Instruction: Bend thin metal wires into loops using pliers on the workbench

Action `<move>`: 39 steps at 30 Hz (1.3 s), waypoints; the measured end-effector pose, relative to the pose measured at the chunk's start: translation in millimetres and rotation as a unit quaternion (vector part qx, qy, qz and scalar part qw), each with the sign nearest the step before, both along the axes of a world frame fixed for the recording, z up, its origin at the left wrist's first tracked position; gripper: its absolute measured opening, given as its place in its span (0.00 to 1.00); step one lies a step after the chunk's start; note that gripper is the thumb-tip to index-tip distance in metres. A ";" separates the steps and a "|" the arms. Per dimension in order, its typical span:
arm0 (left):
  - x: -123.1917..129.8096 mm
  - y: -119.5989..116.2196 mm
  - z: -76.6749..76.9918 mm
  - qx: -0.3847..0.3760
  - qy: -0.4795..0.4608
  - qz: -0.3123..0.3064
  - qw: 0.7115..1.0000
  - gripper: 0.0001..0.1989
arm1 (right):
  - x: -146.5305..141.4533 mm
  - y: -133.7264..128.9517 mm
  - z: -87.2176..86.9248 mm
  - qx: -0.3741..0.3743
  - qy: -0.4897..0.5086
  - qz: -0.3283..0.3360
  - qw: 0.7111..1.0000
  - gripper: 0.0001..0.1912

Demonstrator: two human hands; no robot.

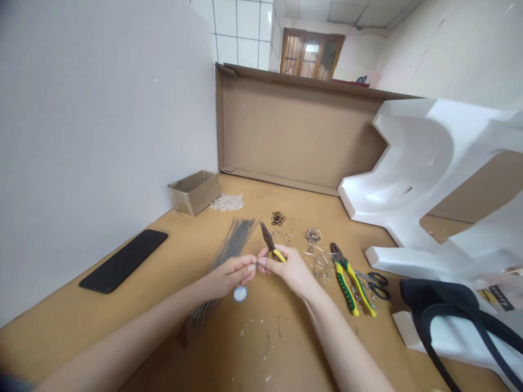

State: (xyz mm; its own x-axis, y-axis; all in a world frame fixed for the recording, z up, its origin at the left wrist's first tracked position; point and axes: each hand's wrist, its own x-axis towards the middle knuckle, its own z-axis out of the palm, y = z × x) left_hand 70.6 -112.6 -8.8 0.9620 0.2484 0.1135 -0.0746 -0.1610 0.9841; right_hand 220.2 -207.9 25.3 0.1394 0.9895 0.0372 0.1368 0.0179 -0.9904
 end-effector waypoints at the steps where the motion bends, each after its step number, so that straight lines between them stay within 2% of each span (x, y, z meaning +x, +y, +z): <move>1: 0.1 -0.9 0.4 0.017 0.000 0.008 1.000 0.14 | 0.3 -0.1 0.0 0.001 -0.010 -0.006 1.000 0.12; 5: 0.9 -3.7 2.9 0.045 0.013 0.027 0.999 0.16 | 3.7 -1.9 0.3 -0.008 -0.046 -0.018 0.999 0.12; 7: 1.8 -3.7 3.7 -0.002 0.030 -0.001 1.000 0.16 | 7.0 -2.9 0.5 -0.019 -0.051 -0.007 0.998 0.11; 11: 3.5 -0.1 1.0 -0.146 0.021 -0.062 0.987 0.18 | 16.2 -3.3 -0.2 -0.040 -0.049 0.014 0.998 0.11; 14: 3.6 3.1 -2.9 -0.194 0.019 -0.081 0.978 0.20 | 21.8 -2.2 -1.0 -0.052 -0.034 0.026 0.998 0.11; 16: 3.2 4.8 -4.1 -0.162 0.036 -0.079 0.983 0.20 | 22.7 -1.9 -0.9 -0.056 -0.042 0.029 0.997 0.10; 21: 3.4 5.9 -1.7 0.039 0.037 -0.016 0.998 0.15 | 13.6 -6.0 5.0 -0.051 -0.141 0.030 0.988 0.07; 26: 9.9 1.0 6.0 0.040 0.083 0.001 0.996 0.13 | 4.1 -10.9 9.6 -0.037 -0.241 0.005 0.970 0.06; 30: 17.2 4.0 7.3 0.138 0.037 0.041 0.989 0.15 | 6.5 -7.2 6.4 -0.012 -0.250 -0.059 0.966 0.08; 34: 21.2 16.7 -13.4 0.180 -0.055 0.139 0.972 0.16 | 16.2 -3.3 6.9 0.008 -0.177 -0.136 0.975 0.15; 39: 23.4 27.4 -44.9 0.194 -0.028 0.146 0.970 0.16 | 26.0 -2.8 8.8 0.011 -0.103 -0.148 0.984 0.15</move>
State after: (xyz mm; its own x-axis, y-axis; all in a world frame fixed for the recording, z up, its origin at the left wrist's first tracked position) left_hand 94.0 -85.2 -53.7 0.8465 0.4373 0.3035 -0.0216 -0.5415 0.8405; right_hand 246.2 -210.7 34.0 0.4077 0.9058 0.1150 0.3369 -0.0322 -0.9410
